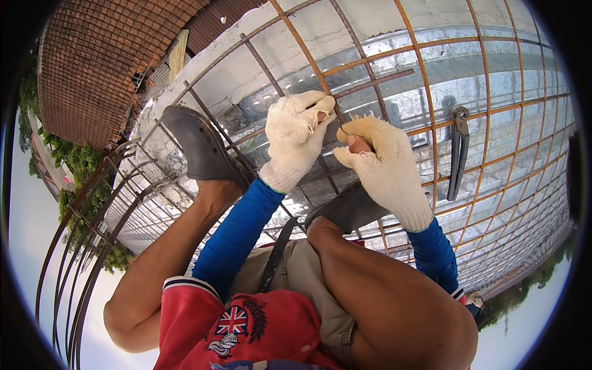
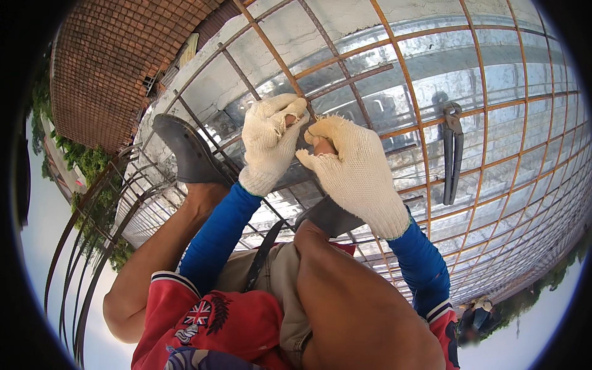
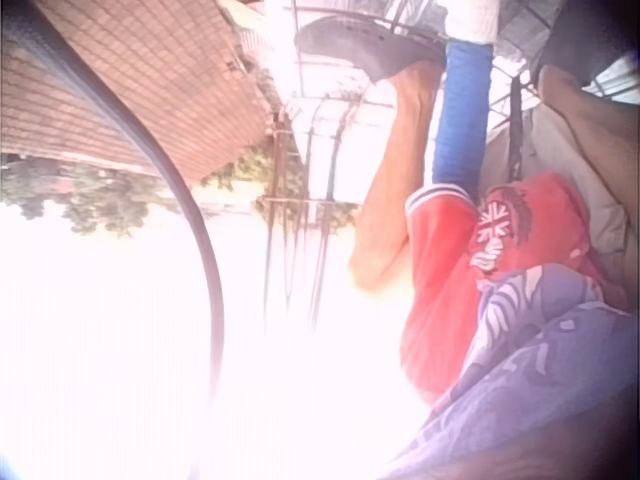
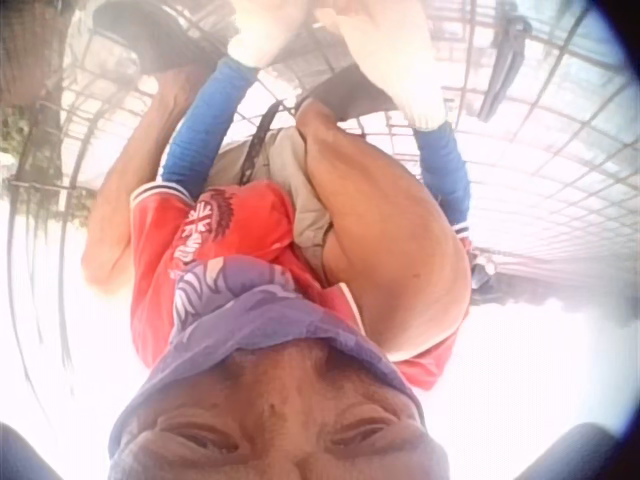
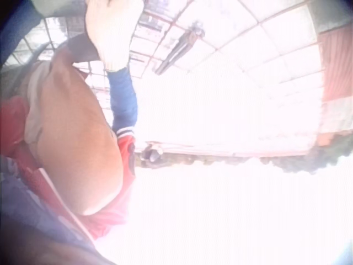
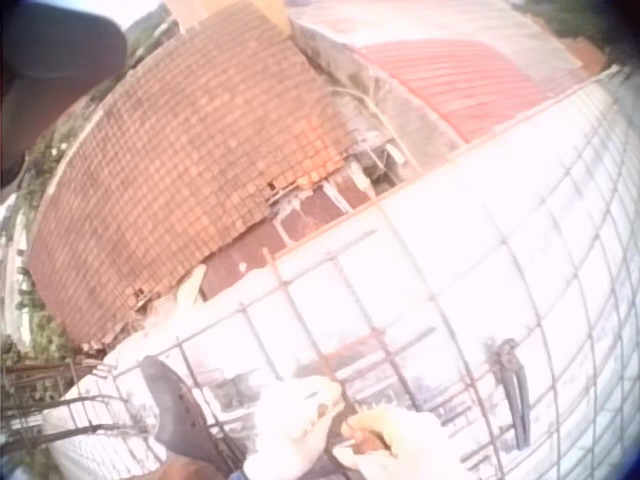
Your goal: The person uses pliers to twist and secure wire ties at intersections of a metal grid frame. They repeatedly position the pliers, grip the wire, and twist it to fasten the grid sections together.
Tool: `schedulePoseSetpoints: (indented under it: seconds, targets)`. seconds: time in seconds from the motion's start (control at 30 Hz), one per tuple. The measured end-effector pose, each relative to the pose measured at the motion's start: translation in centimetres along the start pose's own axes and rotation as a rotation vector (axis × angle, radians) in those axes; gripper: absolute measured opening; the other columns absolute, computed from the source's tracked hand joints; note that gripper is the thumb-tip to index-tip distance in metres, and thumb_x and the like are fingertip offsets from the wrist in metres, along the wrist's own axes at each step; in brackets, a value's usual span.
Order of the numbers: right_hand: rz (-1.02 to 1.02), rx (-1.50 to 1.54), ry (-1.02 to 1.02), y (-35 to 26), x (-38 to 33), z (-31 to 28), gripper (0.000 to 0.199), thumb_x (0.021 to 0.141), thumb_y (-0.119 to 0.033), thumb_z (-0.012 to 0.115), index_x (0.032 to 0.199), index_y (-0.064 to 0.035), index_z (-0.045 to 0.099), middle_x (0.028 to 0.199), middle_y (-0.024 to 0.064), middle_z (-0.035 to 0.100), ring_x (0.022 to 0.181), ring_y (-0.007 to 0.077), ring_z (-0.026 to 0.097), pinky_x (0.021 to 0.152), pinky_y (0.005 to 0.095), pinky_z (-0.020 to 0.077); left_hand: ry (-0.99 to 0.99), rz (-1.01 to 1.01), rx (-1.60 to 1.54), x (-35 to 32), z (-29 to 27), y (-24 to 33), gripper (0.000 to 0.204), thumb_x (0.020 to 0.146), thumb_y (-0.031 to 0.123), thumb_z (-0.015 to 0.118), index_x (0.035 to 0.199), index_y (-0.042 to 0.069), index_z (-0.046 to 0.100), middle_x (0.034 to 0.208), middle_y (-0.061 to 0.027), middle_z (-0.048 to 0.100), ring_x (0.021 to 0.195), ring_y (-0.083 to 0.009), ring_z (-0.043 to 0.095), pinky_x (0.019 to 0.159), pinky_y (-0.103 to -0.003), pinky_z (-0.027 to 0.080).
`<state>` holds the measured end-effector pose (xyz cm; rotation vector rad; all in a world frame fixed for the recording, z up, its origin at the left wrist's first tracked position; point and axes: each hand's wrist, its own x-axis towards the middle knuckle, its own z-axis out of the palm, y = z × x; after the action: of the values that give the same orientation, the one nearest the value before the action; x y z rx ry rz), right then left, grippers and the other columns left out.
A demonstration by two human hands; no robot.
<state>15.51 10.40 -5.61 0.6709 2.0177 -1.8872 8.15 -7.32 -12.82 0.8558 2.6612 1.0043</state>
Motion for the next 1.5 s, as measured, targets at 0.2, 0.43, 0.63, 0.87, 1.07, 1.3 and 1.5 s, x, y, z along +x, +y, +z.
schedulePoseSetpoints:
  seconds: [0.2,0.43,0.63,0.87,1.07,1.3,1.5]
  targets:
    - [-0.226,-0.513,-0.024,-1.5,-0.2,-0.3,0.026,0.095,-0.015,0.071,0.119,-0.0053,0.071,0.087,0.0162,0.072,0.075,0.0357,0.072,0.066,0.0454,0.0569,0.083,-0.008,0.005,-0.6,0.8,0.5,0.033,0.078,0.02,0.088,0.109,0.018,0.078,0.113,-0.0011,0.074,0.104,-0.0296,0.07,0.09,-0.047,0.051]
    - [-0.695,-0.854,0.052,-2.0,1.5,-1.6,0.043,0.087,-0.021,0.078,0.128,-0.0115,0.069,0.11,0.013,0.072,0.095,0.0366,0.072,0.078,0.0491,0.057,0.092,-0.092,0.013,-1.5,2.3,1.0,0.03,0.078,0.022,0.087,0.105,0.016,0.078,0.109,-0.0032,0.072,0.101,-0.0312,0.068,0.089,-0.047,0.05]
    - [-0.41,-0.75,-0.432,-5.0,-3.9,-1.0,0.047,0.084,-0.024,0.081,0.128,-0.0094,0.069,0.113,0.0145,0.069,0.104,0.0369,0.07,0.082,0.0502,0.0576,0.05,-0.226,-0.207,-0.4,2.0,1.5,0.019,0.081,0.021,0.087,0.094,0.011,0.078,0.097,-0.0084,0.072,0.091,-0.0326,0.069,0.078,-0.045,0.055]
    - [-0.369,-0.6,0.171,3.7,0.7,-0.4,0.041,0.094,-0.022,0.077,0.13,-0.005,0.07,0.116,0.0204,0.073,0.1,0.0381,0.075,0.085,0.046,0.0608,-0.015,-0.182,-0.031,1.4,-0.9,2.9,0.015,0.085,0.016,0.083,0.098,0.008,0.082,0.096,-0.0103,0.075,0.088,-0.0307,0.074,0.078,-0.041,0.06]
    - [-0.48,-0.453,0.09,4.0,4.0,-0.5,0.031,0.096,-0.019,0.074,0.122,-0.0032,0.072,0.107,0.0193,0.076,0.098,0.0397,0.075,0.086,0.0456,0.061,-0.013,-0.283,-0.078,1.3,-1.1,3.3,0.017,0.091,0.018,0.076,0.101,0.005,0.081,0.101,-0.0144,0.076,0.095,-0.0349,0.074,0.085,-0.043,0.059]
    - [-0.424,-0.431,-0.064,2.0,4.9,-1.4,0.017,0.097,-0.015,0.073,0.111,-0.0059,0.07,0.097,0.0181,0.073,0.091,0.0412,0.072,0.078,0.0499,0.0569,-0.029,-0.412,-0.054,0.8,-1.6,4.5,0.017,0.096,0.018,0.072,0.102,0.005,0.08,0.109,-0.0131,0.077,0.102,-0.0329,0.074,0.09,-0.041,0.059]
    - [-0.485,-0.382,-0.099,2.6,5.1,-1.9,0.017,0.096,-0.015,0.074,0.111,-0.0073,0.07,0.099,0.0174,0.073,0.094,0.0413,0.071,0.08,0.0498,0.0564,-0.004,-0.427,-0.108,0.8,-1.7,4.2,0.021,0.096,0.021,0.072,0.106,0.005,0.081,0.108,-0.0135,0.079,0.098,-0.0315,0.077,0.087,-0.04,0.06]
